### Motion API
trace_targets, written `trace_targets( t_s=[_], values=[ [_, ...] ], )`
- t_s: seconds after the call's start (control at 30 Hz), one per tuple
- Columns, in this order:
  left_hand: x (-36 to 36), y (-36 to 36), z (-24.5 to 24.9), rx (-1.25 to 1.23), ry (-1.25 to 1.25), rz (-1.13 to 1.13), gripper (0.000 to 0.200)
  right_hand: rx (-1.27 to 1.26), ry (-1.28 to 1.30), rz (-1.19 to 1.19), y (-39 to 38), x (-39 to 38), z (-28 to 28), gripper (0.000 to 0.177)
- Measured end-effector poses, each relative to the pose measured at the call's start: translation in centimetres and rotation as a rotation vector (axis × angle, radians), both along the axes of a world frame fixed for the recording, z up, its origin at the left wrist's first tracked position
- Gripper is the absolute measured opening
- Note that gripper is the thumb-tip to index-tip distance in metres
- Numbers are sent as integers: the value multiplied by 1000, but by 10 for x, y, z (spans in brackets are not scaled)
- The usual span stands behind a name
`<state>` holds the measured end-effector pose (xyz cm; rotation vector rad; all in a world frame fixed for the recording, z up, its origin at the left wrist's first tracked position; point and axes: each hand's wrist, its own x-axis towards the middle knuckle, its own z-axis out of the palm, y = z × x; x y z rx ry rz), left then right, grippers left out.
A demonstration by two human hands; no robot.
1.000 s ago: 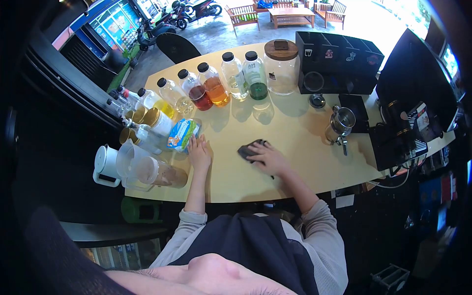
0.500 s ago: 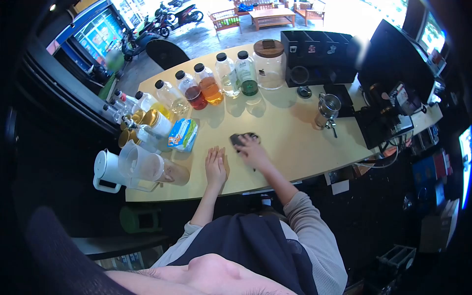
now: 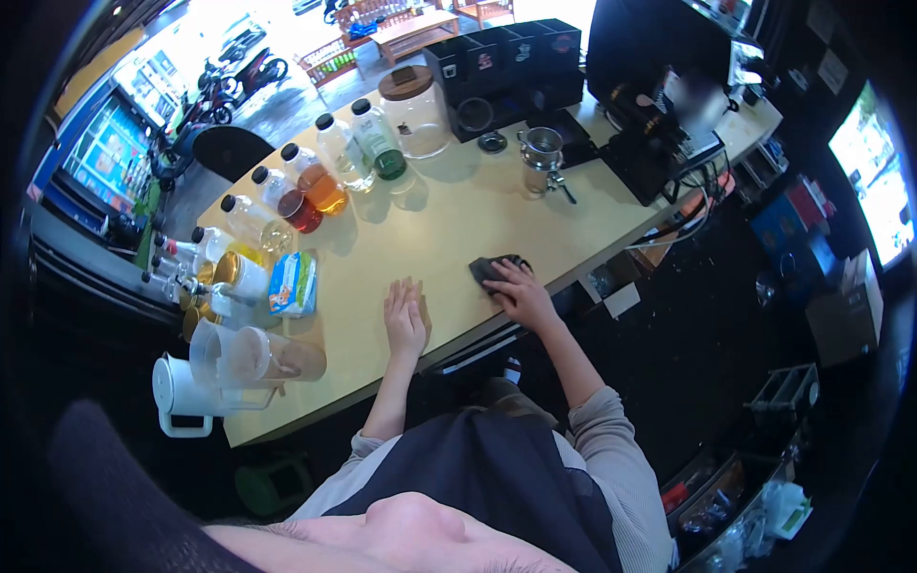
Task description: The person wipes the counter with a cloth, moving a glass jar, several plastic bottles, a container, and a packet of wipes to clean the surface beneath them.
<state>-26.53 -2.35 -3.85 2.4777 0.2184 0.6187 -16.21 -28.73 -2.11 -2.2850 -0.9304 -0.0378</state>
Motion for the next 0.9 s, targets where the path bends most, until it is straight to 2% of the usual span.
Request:
trace_targets(
  t_s=[0.03, 0.2, 0.43, 0.6, 0.8, 0.87, 0.9],
  values=[
    [3, -5, -2, -9, 12, -52, 46, 1, -4, -80, -7, -2, 3, 35],
    [27, -37, -6, -38, 27, -200, 44, -7, -80, -166, -9, -17, -4, 37],
    [58, -84, 0, -52, 103, -314, 43, 40, -34, -56, -30, -1, -17, 36],
    [83, -115, 10, 8, 168, -293, 42, 10, -175, -256, -86, 43, -20, 35],
    [127, -164, 8, -7, 145, -241, 41, 0, -111, -282, -168, 106, -16, 36],
    [137, -183, 18, -9, 148, -298, 41, 70, -102, -382, -191, 124, -18, 35],
    [141, -192, 22, -4, 158, -298, 41, 77, -180, -405, -201, 131, -19, 32]
  ],
)
